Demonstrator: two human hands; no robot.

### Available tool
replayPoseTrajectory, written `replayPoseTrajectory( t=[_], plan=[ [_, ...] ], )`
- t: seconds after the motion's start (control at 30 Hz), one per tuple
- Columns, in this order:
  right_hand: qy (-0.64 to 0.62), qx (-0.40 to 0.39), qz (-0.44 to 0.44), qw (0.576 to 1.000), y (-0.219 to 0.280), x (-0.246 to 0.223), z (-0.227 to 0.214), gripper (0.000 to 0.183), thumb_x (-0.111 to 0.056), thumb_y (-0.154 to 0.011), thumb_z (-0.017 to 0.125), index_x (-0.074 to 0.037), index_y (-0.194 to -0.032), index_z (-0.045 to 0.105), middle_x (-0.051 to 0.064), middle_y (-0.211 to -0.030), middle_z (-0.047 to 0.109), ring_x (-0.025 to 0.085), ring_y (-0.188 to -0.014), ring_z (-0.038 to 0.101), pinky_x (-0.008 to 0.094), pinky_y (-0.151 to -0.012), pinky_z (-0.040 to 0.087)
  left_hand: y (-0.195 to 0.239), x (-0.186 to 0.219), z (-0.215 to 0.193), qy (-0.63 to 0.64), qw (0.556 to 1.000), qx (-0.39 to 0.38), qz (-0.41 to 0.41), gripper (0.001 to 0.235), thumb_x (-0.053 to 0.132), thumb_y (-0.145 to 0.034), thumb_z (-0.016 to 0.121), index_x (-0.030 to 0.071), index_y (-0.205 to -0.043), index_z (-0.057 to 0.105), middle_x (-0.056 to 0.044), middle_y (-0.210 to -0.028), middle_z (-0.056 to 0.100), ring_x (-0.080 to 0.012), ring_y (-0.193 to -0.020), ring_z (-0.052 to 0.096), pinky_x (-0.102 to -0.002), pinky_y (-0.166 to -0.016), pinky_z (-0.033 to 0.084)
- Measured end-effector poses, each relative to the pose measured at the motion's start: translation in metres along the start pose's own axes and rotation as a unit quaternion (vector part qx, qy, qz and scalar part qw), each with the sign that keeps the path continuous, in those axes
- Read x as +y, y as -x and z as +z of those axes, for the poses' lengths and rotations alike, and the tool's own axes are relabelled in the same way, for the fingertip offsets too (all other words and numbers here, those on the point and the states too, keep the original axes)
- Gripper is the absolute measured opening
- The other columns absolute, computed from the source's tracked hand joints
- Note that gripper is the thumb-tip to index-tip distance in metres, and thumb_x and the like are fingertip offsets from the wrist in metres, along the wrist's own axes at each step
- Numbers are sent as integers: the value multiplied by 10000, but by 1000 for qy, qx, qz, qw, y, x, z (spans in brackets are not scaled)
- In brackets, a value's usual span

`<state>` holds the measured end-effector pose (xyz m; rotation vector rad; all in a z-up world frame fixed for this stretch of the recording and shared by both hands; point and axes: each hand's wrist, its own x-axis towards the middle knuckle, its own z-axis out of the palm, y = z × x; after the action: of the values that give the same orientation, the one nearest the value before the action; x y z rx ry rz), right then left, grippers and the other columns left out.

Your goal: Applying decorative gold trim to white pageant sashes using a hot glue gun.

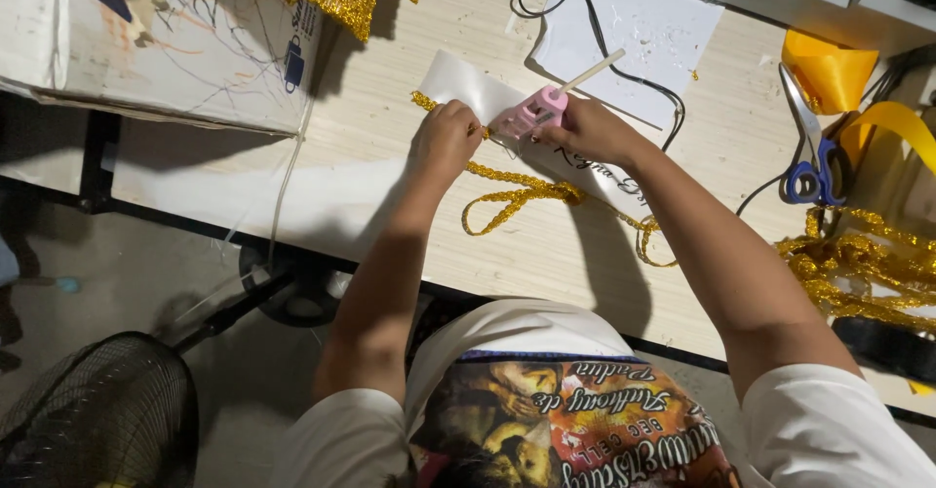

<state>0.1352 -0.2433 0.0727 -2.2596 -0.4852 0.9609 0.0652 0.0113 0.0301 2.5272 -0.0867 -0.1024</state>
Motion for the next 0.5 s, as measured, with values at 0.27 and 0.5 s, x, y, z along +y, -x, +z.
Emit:
replayPoseTrajectory(
  t=[0.27,0.5],
  plan=[
    [36,10,-9,999,-3,0,3,378,-344,-959,696,-62,-1197,611,125,-867,743,236,-757,703,403,-716,539,0,-4,5,12,1000,17,15,104,177,-869,784,86,-872,734,-63,-990,676,-266,-987,640,-399,-881,531],
    [44,11,9,999,-1,-7,5,398,-337,-964,680,-68,-1241,583,124,-882,751,247,-770,718,402,-728,548,3,1,2,-3,999,27,23,100,174,-873,785,83,-888,746,-67,-995,679,-271,-991,639,-403,-885,532]
  ],
)
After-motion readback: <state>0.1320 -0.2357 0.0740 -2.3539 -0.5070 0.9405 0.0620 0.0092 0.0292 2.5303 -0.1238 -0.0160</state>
